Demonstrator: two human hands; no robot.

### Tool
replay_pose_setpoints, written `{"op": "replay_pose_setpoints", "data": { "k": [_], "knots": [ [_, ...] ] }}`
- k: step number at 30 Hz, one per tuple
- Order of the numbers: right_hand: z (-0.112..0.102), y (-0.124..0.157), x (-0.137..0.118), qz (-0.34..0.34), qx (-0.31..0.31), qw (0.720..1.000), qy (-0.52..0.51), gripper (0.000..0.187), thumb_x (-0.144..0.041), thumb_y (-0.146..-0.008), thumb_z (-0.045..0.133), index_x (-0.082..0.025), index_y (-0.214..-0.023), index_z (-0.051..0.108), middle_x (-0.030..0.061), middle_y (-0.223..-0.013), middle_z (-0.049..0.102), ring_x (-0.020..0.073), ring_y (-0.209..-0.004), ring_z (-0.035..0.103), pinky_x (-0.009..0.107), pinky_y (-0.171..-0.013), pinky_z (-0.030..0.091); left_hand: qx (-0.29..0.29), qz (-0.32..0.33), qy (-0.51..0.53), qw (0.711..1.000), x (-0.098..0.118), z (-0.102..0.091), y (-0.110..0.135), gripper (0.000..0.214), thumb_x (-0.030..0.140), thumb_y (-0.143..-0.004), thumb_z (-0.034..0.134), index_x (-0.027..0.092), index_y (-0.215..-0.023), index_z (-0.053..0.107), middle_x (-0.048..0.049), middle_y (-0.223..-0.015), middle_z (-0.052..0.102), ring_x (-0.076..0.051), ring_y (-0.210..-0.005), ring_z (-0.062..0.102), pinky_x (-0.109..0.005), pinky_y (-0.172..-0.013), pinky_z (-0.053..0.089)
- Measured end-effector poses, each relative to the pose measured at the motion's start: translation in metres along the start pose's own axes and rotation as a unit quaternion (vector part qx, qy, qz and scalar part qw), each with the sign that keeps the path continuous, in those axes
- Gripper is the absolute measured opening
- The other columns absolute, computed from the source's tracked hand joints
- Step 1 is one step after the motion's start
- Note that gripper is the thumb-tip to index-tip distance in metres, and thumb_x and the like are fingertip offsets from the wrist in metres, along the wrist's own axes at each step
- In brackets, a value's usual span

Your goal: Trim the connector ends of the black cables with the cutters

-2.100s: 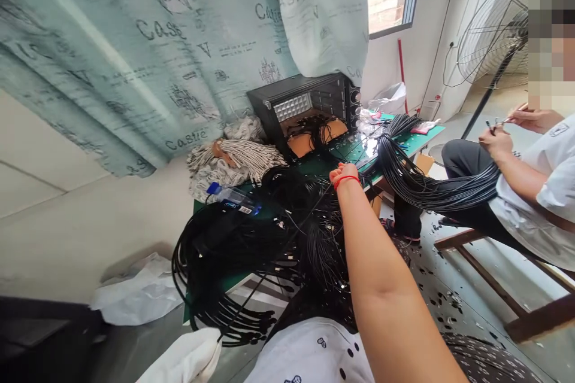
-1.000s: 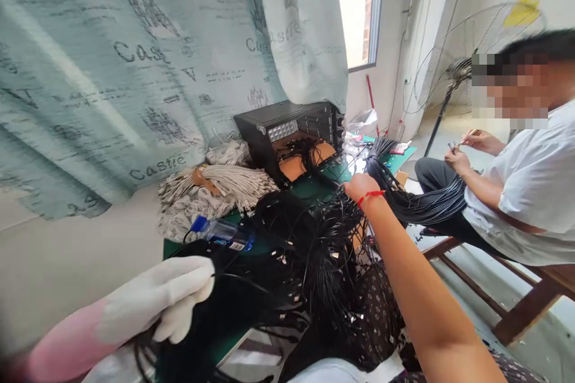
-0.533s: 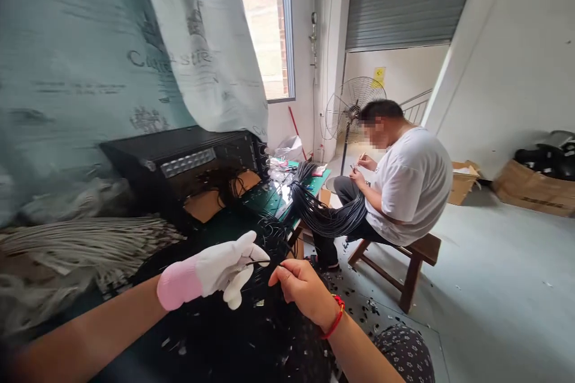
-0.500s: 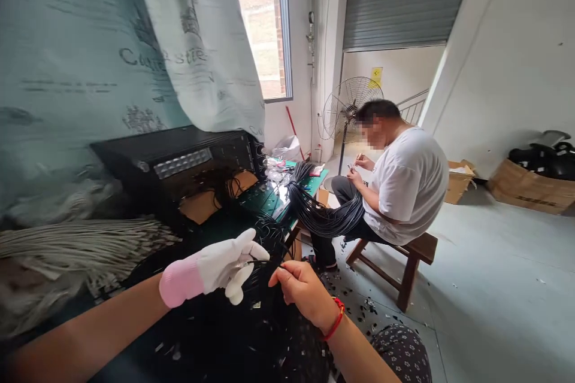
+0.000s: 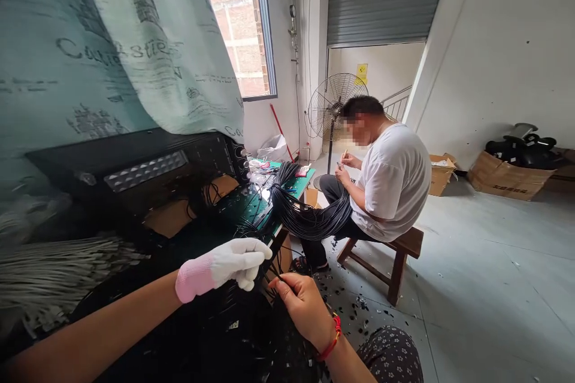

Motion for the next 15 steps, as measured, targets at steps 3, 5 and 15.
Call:
{"op": "replay_pose_setpoints", "data": {
  "k": [3, 5, 15],
  "knots": [
    [-0.001, 0.004, 0.004, 0.002, 0.013, 0.999, -0.029, 0.041, -0.052, -0.085, 0.047, -0.019, -0.077, 0.069, -0.0005, -0.058, 0.051, 0.0115, -0.053, 0.041, 0.024, -0.050, 0.030, 0.001, 0.036, -0.006, 0.999, 0.002, 0.004, -0.007, 0.033, 0.031, -0.071, 0.064, 0.013, -0.098, 0.058, 0.0025, -0.049, 0.058, -0.012, -0.043, 0.053, -0.025, -0.048, 0.040],
    [0.001, 0.007, 0.011, 0.028, 0.008, 0.993, -0.111, 0.045, -0.057, -0.084, 0.047, -0.018, -0.072, 0.066, -0.0041, -0.047, 0.040, 0.0093, -0.045, 0.034, 0.023, -0.046, 0.029, -0.008, 0.032, 0.040, 0.999, 0.003, 0.008, -0.013, 0.035, 0.030, -0.071, 0.063, 0.012, -0.101, 0.057, 0.0006, -0.052, 0.061, -0.013, -0.043, 0.053, -0.027, -0.049, 0.040],
    [-0.012, 0.017, 0.037, 0.055, 0.137, 0.929, -0.340, 0.038, -0.056, -0.077, 0.058, -0.019, -0.069, 0.060, -0.0099, -0.044, 0.019, 0.0073, -0.042, 0.015, 0.024, -0.044, 0.024, -0.061, 0.064, 0.188, 0.978, -0.015, 0.060, -0.057, 0.034, 0.042, -0.070, 0.070, 0.015, -0.086, 0.059, 0.0038, -0.063, 0.050, -0.008, -0.056, 0.043, -0.024, -0.058, 0.034]
  ]
}}
Point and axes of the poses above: each hand's wrist, its own y-axis away from the middle knuckle, its own z-axis out of the palm, x = y × z, the point moved 4 cm from there along -y, towards the middle knuckle
